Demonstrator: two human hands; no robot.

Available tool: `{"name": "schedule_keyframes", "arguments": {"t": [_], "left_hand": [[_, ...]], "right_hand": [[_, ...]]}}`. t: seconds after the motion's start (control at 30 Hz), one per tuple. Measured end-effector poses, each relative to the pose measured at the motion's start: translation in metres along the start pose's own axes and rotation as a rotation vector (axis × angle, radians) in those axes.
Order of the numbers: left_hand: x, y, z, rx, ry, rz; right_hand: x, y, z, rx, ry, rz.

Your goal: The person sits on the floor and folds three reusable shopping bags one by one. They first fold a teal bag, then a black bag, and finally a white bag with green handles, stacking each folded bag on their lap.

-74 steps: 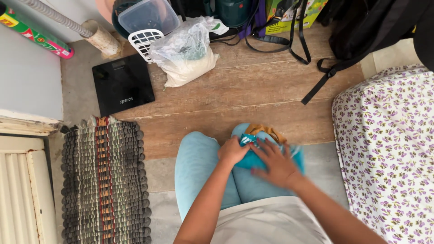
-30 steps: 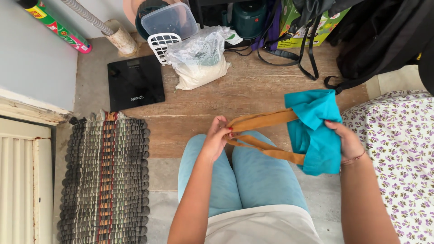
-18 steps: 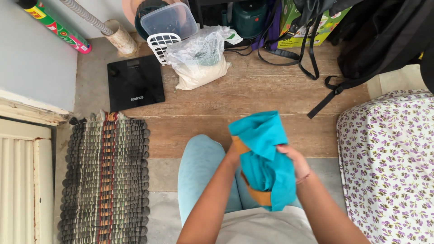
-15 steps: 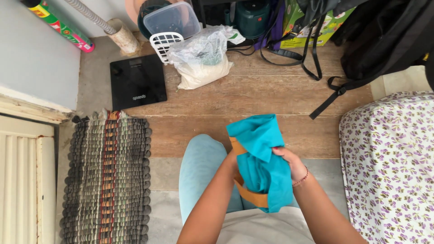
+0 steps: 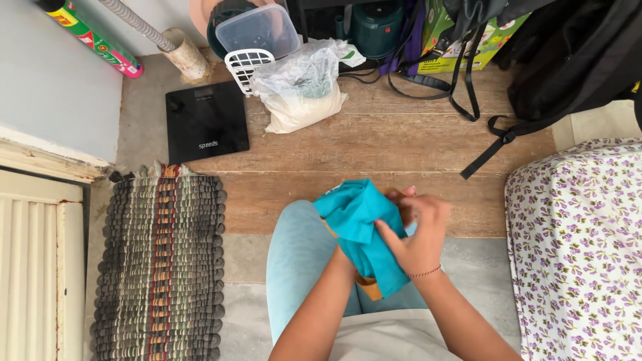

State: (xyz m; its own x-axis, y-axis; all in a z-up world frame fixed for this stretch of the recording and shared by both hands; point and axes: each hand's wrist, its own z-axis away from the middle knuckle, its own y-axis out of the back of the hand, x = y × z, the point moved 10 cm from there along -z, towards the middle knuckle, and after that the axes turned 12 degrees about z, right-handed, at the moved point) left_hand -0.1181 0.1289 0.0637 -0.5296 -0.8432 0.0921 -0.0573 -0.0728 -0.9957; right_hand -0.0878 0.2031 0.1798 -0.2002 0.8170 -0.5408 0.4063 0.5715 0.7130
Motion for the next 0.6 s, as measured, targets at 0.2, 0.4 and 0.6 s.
{"name": "schedule_keyframes", "arguments": {"t": [0.2,0.4,0.6], "left_hand": [[0.031,-0.003,0.015,0.029,-0.221,-0.091],[0.051,0.038,0.013,-0.019,-0.394,-1.125],[0.08,0.187,0.019,0.493,-0.376,-0.127]], "right_hand": [[0.073,-0.074,0.009,-0.265,-0.28,-0.475],[0.125,-0.164,0.089,-0.684,-0.743,-0.796],[0.155,-0.186,0.059,-0.619,-0.651,-0.526]]}}
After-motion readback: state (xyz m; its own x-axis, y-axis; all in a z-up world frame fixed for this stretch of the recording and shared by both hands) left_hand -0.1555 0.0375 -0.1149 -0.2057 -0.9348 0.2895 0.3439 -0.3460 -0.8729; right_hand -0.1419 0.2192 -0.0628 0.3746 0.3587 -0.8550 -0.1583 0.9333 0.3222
